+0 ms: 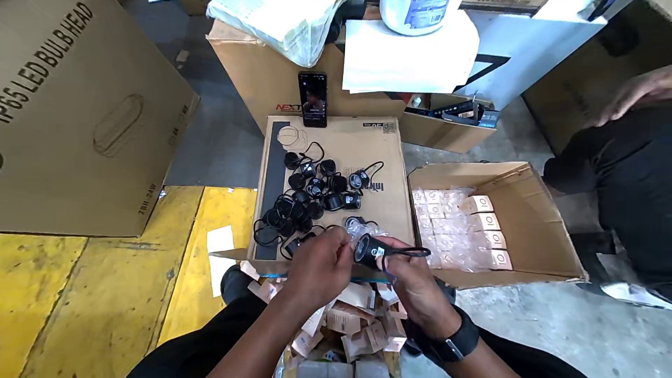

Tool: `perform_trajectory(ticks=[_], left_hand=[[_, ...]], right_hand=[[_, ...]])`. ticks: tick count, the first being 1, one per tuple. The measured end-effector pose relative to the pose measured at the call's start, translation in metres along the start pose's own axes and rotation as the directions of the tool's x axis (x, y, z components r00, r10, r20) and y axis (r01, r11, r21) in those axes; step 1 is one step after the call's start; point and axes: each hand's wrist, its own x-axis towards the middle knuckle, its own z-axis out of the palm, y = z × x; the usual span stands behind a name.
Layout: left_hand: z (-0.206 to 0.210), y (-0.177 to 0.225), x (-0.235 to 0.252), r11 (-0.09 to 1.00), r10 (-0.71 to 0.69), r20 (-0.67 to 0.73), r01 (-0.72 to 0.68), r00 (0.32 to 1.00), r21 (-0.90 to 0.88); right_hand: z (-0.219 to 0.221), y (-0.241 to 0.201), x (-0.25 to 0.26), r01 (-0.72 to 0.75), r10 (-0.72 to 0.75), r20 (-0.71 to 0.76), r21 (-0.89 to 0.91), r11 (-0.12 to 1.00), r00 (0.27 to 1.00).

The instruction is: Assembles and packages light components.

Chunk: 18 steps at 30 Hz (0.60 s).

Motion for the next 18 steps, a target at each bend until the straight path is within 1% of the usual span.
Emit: perform_trajectory(ticks=[2,4,6,8,10,12,14,15,17,18], left_hand=[[0.000,0.002,-0.001,1.000,-0.004,0.045,0.003,0.999,0.017],[0.001,0.001,-0.001,0.999,-0.012,0.066,0.009,0.998,0.052],[0.001,0.001,-0.001,0.997,-0.030,0.089,0.023,0.996,0.079],[-0.001,0.002,-0.001,0.996,-0.052,0.096,0.045,0.994,0.080],[-0.002,0.002,-0.002,0.997,-0.071,0.081,0.068,0.994,0.033],[-0.001,0.002,-0.004,0.998,-0.060,0.055,0.060,0.997,-0.001],[-0.001,0.002,-0.005,0.999,-0.031,0.046,0.032,0.998,-0.005],[-0.001,0.003,-0.006,1.000,-0.023,0.053,0.023,0.998,0.000],[0.001,0.005,-0.007,1.000,-0.022,0.071,0.022,0.997,0.005],[0.001,0.006,-0.008,1.000,-0.029,0.073,0.029,0.997,0.002]], right_hand=[[0.001,0.000,0.002,-0.037,0.038,-0.084,0.016,0.999,0.996],[0.005,-0.001,0.003,-0.078,0.073,-0.140,-0.030,0.996,0.987],[0.008,-0.002,0.003,-0.087,0.067,-0.147,-0.134,0.987,0.987],[0.011,-0.001,0.002,-0.076,0.054,-0.115,-0.197,0.977,0.992],[0.013,-0.002,0.000,-0.079,0.071,-0.047,-0.200,0.977,0.996],[0.015,-0.002,-0.002,-0.086,0.076,-0.066,-0.165,0.982,0.995],[0.017,-0.002,-0.003,-0.068,0.048,-0.130,-0.154,0.986,0.990],[0.018,-0.001,-0.003,-0.052,0.021,-0.169,-0.182,0.982,0.985],[0.020,0.003,-0.004,-0.012,-0.067,-0.226,-0.333,0.943,0.972],[0.019,0.005,-0.004,0.007,-0.114,-0.221,-0.435,0.900,0.969]])
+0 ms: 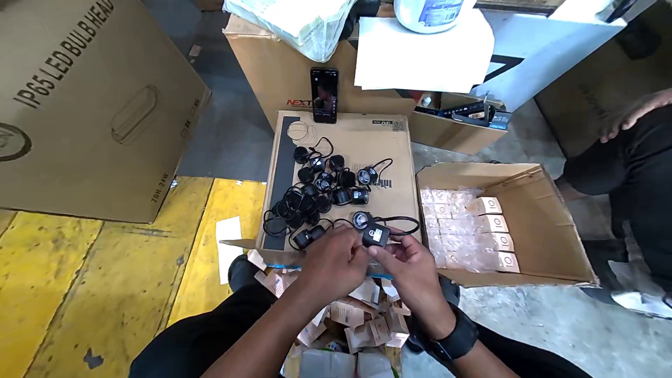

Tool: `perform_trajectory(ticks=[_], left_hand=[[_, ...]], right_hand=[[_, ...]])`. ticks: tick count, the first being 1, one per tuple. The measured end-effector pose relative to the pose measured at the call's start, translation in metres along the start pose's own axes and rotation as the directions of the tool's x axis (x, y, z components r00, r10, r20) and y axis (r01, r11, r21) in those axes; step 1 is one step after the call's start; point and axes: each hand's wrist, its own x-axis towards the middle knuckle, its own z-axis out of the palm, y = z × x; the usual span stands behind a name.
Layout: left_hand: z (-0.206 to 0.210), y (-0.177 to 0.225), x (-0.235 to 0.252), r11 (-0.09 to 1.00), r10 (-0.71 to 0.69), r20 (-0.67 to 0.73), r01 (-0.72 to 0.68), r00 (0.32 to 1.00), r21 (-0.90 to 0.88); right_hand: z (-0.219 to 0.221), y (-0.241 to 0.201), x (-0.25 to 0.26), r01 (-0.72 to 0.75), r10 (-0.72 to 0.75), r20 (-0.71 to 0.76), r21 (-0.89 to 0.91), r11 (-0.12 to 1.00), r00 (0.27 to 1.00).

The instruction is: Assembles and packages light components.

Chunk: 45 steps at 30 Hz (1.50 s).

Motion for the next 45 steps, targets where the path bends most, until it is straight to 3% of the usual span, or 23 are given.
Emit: perform_trajectory(ticks=[5,8,13,16,19,25,37,39,45], left_hand=[[0.000,0.001,-0.001,1.000,-0.015,-0.127,0.017,0.992,0.013],[0.003,-0.003,0.001,0.998,0.063,-0.251,-0.054,0.966,0.043],[0.005,-0.010,0.006,0.967,0.225,-0.229,-0.188,0.947,0.172],[0.006,-0.011,0.006,0.964,0.254,-0.248,-0.222,0.935,0.150],[0.009,-0.012,0.007,0.977,0.210,-0.302,-0.214,0.930,0.020],[0.008,-0.008,0.005,0.881,0.208,-0.422,-0.357,0.882,-0.311],[0.002,-0.004,0.001,0.839,0.174,-0.430,-0.361,0.886,-0.406],[0.004,-0.008,0.000,0.852,0.123,-0.399,-0.302,0.909,-0.426],[-0.003,-0.003,-0.004,0.724,0.185,-0.309,-0.342,0.933,-0.599]], right_hand=[[-0.004,0.000,0.000,0.156,-0.124,0.099,-0.451,0.879,0.987],[-0.008,-0.002,0.003,0.179,-0.122,0.148,-0.482,0.857,0.982],[-0.018,-0.009,0.013,0.138,-0.015,0.218,-0.562,0.816,0.976],[-0.025,-0.014,0.017,0.117,0.009,0.233,-0.522,0.845,0.973],[-0.028,-0.014,0.016,0.189,-0.092,0.205,-0.527,0.829,0.974],[-0.030,-0.024,0.016,0.147,-0.117,0.130,-0.250,0.957,0.985],[-0.035,-0.023,0.019,0.202,-0.169,0.217,-0.140,0.969,0.962],[-0.035,-0.019,0.017,0.170,-0.125,0.226,-0.191,0.967,0.966],[-0.033,-0.021,0.015,0.049,-0.052,0.275,0.020,0.999,0.960]])
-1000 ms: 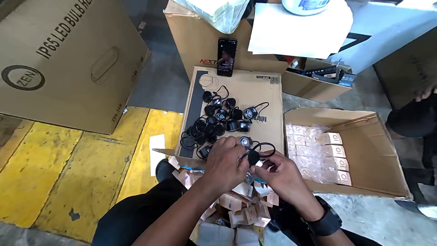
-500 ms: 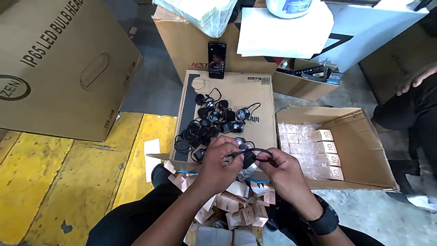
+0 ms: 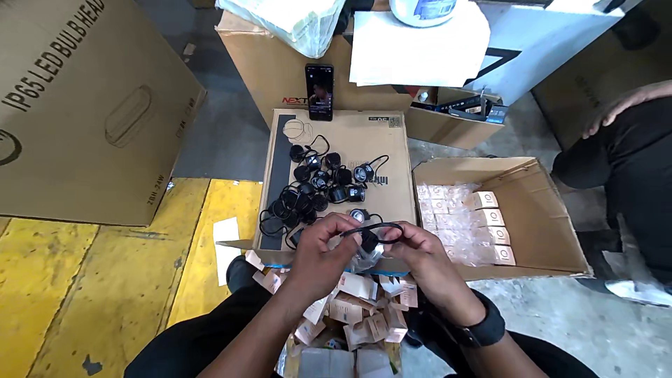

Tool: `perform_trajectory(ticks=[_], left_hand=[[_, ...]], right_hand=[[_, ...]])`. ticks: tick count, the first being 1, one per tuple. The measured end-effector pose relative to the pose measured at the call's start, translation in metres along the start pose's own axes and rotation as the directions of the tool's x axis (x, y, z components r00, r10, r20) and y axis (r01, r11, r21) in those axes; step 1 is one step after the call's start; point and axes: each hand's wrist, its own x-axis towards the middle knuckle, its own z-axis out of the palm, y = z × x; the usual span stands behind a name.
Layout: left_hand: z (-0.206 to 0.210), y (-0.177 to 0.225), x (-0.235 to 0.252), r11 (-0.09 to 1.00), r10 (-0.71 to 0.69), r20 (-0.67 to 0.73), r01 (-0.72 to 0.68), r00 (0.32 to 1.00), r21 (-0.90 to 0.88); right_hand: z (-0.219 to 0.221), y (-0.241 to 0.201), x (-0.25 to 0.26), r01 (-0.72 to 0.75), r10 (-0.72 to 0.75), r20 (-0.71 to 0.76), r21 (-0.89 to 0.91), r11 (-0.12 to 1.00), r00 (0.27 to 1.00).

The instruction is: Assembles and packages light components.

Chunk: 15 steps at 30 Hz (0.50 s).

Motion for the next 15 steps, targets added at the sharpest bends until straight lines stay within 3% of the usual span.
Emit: perform_trajectory(ticks=[3,9,12,15], left_hand=[[0.000,0.000,0.000,0.997,-0.058,0.005,0.059,0.998,-0.051],[0.000,-0.001,0.000,0.969,-0.176,0.036,0.180,0.984,-0.170],[0.000,-0.001,0.000,0.918,-0.256,0.025,0.251,0.966,-0.305],[-0.002,0.003,0.004,0.799,-0.388,-0.051,0.308,0.920,-0.517]], right_hand=[[0.006,-0.007,-0.003,0.004,-0.003,0.083,-0.010,1.000,0.997],[0.023,-0.003,-0.012,0.140,-0.097,0.154,-0.294,0.946,0.983],[0.021,-0.001,-0.015,0.143,-0.106,0.253,-0.135,0.980,0.962],[0.011,0.000,-0.009,0.130,-0.155,0.386,0.090,0.987,0.909]])
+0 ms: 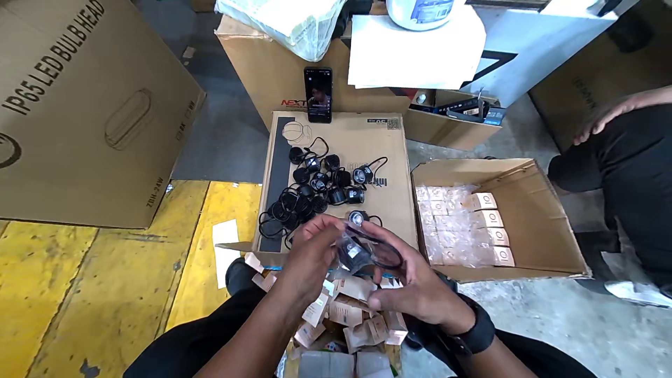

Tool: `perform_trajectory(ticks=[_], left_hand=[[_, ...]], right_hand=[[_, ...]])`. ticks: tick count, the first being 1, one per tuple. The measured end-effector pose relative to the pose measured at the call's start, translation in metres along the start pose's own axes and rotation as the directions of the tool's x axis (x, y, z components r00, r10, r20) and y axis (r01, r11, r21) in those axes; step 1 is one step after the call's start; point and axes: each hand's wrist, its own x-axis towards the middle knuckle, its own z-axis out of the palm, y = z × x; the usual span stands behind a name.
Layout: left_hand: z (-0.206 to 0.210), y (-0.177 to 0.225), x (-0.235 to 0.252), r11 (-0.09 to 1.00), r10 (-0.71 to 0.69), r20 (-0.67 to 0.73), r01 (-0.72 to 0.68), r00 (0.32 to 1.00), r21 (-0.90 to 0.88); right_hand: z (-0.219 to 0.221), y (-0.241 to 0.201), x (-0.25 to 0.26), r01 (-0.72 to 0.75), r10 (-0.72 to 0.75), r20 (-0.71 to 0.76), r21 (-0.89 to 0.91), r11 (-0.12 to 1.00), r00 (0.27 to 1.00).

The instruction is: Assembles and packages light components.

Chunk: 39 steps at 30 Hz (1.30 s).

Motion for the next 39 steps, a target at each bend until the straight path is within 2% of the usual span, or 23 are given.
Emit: perform_trajectory(ticks=[2,4,7,10,12,14,17,19,20,23,26,28,31,35,39], left_hand=[[0.000,0.005,0.001,0.989,-0.049,-0.075,0.038,0.996,-0.144],[0.000,0.003,0.000,0.986,-0.062,-0.072,0.050,0.995,-0.157],[0.016,-0.008,-0.005,1.000,-0.020,-0.002,0.020,1.000,0.003],[0.011,0.008,-0.013,0.981,0.008,0.027,-0.013,1.000,0.194],[0.010,0.010,-0.017,0.960,0.057,0.107,-0.084,0.993,0.269],[0.012,0.007,-0.015,0.930,0.151,0.184,-0.203,0.971,0.307],[0.010,0.006,-0.014,0.879,0.205,0.094,-0.226,0.974,0.420],[0.007,0.002,-0.011,0.791,0.208,0.057,-0.202,0.976,0.577],[0.005,-0.002,-0.006,0.711,0.202,0.089,-0.209,0.975,0.672],[-0.007,-0.011,0.001,0.391,0.267,0.198,-0.293,0.943,0.872],[-0.011,-0.009,0.002,0.175,0.313,0.318,-0.383,0.895,0.907],[-0.012,-0.006,0.003,0.127,0.269,0.388,-0.431,0.882,0.893],[-0.016,-0.005,0.006,0.165,0.264,0.438,-0.487,0.860,0.858],[-0.016,0.005,0.003,0.475,0.168,0.427,-0.452,0.889,0.755],[-0.010,0.010,0.000,0.584,0.145,0.431,-0.429,0.890,0.689]], right_hand=[[0.000,-0.002,0.003,-0.023,0.022,0.019,0.043,0.999,1.000],[0.007,-0.003,0.003,-0.071,0.071,-0.057,0.001,0.997,0.996],[0.009,-0.002,-0.007,-0.087,0.082,-0.182,-0.017,0.996,0.980],[0.019,0.006,-0.002,-0.116,0.112,-0.219,-0.008,0.993,0.969],[0.016,0.002,-0.002,-0.165,0.158,-0.197,-0.021,0.986,0.968],[0.017,-0.006,-0.002,-0.196,0.173,-0.251,-0.067,0.978,0.952],[0.024,-0.003,-0.002,-0.293,0.222,-0.278,-0.245,0.924,0.935],[0.015,-0.007,0.000,-0.356,0.292,-0.219,-0.373,0.857,0.931],[0.009,-0.009,-0.002,-0.367,0.313,-0.194,-0.423,0.828,0.930],[0.000,-0.008,-0.006,-0.324,0.333,-0.081,-0.528,0.785,0.939],[-0.003,-0.010,-0.005,-0.280,0.338,-0.003,-0.565,0.776,0.941],[-0.007,-0.014,-0.006,-0.279,0.365,0.052,-0.547,0.789,0.930],[-0.011,-0.021,-0.008,-0.304,0.377,0.113,-0.403,0.863,0.919],[-0.017,-0.024,-0.010,-0.314,0.333,0.127,-0.144,0.938,0.935],[-0.024,-0.023,-0.009,-0.289,0.288,0.081,0.002,0.957,0.954]])
